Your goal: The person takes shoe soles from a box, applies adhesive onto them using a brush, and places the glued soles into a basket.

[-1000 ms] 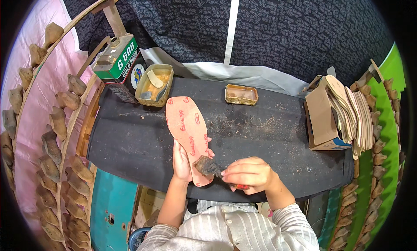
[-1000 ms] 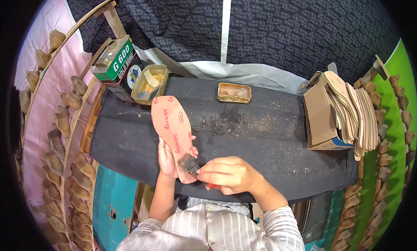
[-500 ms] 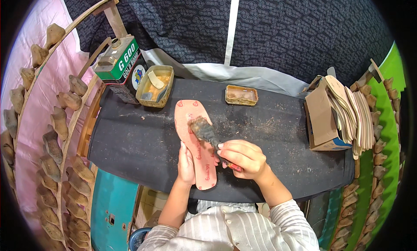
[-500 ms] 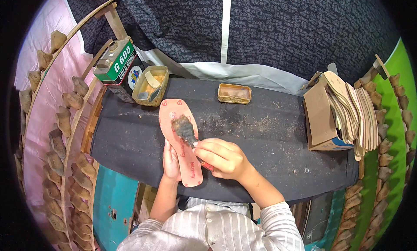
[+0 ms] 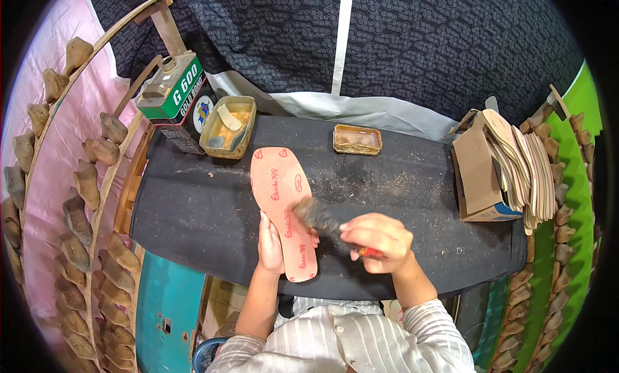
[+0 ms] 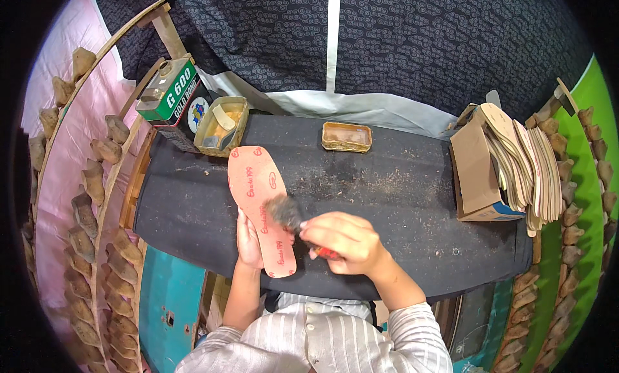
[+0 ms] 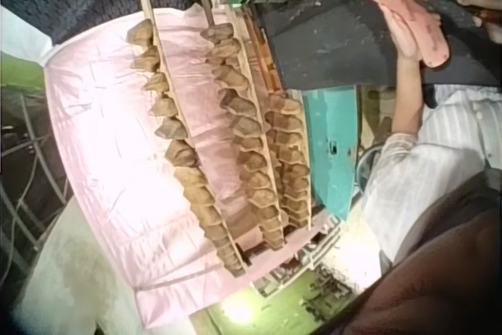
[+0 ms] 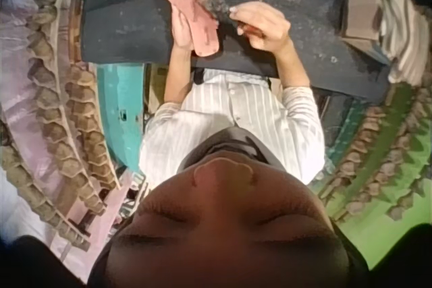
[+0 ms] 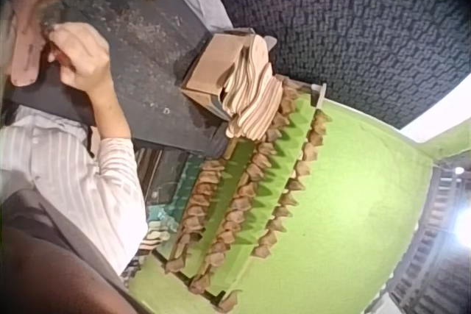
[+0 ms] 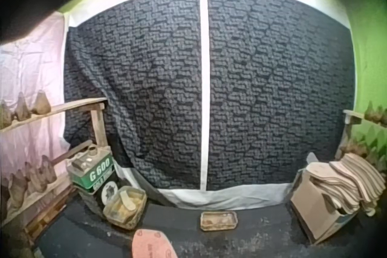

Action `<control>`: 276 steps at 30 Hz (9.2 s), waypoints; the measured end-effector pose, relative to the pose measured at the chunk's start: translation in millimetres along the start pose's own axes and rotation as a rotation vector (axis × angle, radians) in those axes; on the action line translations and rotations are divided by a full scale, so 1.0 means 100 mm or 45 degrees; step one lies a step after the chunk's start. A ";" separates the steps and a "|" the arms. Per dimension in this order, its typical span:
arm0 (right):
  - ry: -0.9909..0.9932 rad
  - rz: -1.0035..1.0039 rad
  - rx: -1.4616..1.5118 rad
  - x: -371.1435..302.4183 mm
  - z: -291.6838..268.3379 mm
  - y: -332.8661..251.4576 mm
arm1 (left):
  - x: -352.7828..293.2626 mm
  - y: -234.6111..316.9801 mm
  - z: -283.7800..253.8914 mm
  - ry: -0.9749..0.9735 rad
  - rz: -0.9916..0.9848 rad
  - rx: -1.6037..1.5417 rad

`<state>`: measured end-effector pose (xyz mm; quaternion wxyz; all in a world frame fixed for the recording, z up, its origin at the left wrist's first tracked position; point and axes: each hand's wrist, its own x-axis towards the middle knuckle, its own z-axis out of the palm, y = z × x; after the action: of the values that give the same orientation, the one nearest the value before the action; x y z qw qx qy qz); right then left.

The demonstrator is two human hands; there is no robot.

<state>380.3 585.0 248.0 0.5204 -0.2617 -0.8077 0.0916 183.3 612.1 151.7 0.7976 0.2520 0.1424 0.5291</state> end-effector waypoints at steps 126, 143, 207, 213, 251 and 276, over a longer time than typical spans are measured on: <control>0.489 0.627 -0.519 -0.44 -0.10 1.75 | -0.08 0.07 0.11 0.232 0.198 0.209; 0.198 0.015 -0.069 -0.04 0.09 0.08 | 0.07 0.09 0.18 0.310 0.251 0.129; -0.190 -0.190 0.192 -0.32 0.13 -0.02 | 0.05 0.32 0.03 0.190 0.557 -0.134; 0.059 -0.206 0.117 -0.26 0.12 -0.08 | 0.04 0.30 0.02 0.148 0.534 -0.138; 0.114 -0.112 0.090 -0.25 0.38 -0.02 | -0.04 0.12 0.21 0.274 0.418 0.054; 0.112 0.091 0.320 -0.39 0.35 0.01 | 0.02 0.20 0.01 0.249 0.532 -0.001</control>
<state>361.8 569.6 201.4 0.5805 -0.2268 -0.7563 0.1990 169.5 620.1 163.9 0.6532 0.2234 0.1636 0.7047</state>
